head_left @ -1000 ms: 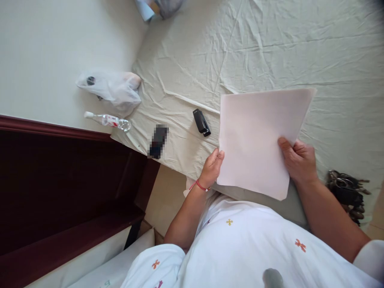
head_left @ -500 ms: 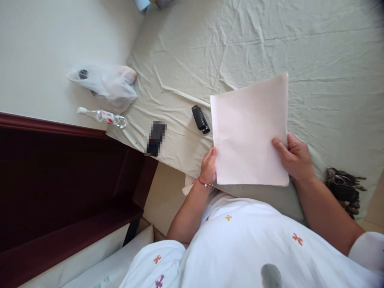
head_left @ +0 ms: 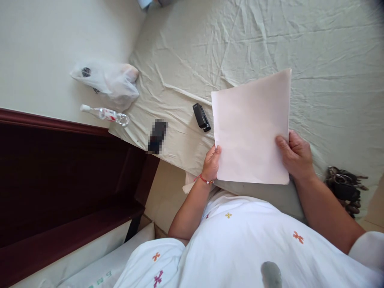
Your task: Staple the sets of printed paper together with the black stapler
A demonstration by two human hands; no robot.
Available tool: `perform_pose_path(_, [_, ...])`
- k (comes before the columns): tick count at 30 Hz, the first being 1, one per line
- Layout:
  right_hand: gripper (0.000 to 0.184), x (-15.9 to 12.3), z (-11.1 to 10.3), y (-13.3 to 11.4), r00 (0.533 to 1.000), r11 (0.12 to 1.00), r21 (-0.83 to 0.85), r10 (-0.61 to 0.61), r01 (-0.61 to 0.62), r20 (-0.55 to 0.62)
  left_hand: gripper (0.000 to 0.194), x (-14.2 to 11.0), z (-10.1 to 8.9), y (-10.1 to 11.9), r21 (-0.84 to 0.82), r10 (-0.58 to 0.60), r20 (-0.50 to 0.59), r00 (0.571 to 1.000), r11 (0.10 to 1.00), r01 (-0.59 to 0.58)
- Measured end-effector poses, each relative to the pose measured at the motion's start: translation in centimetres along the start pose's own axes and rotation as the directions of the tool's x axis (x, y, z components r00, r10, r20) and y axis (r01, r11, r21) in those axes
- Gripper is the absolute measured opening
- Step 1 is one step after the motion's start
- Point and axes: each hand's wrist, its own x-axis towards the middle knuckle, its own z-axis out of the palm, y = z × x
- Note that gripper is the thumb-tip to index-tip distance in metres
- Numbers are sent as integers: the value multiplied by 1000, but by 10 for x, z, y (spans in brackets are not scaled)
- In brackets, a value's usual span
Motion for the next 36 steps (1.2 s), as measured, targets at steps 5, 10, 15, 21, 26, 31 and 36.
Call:
perform_pose_path(5, [35,-2,1,0,1000,998,58,24,-23,-19,62,1,-3,-8,158,170,-21,985,974,-165])
perform_pose_path(10, [48,-2,0,1,998,999,11,47,-46,-51,57,0,-7,-13,200,184,-24,983,964,-176])
perform_pose_path(15, [52,-2,-2,3,999,996,-87,-2,-3,-49,52,0,-9,-18,201,190,-16,982,962,-183])
perform_pose_path(21, [46,-3,-3,2,997,998,-58,-38,34,-71,50,-2,-8,-22,148,206,-11,978,968,-203])
perform_pose_path(26, [38,-3,-2,3,997,998,40,-41,44,-62,53,-3,-8,-25,126,190,-40,981,975,-184])
perform_pose_path(31, [40,-3,-2,1,997,998,65,-2,7,-71,49,-2,-8,-25,163,215,-6,977,964,-211])
perform_pose_path(36, [41,-3,-2,-2,995,990,115,92,-86,-47,50,-1,-9,-25,212,241,-4,971,949,-234])
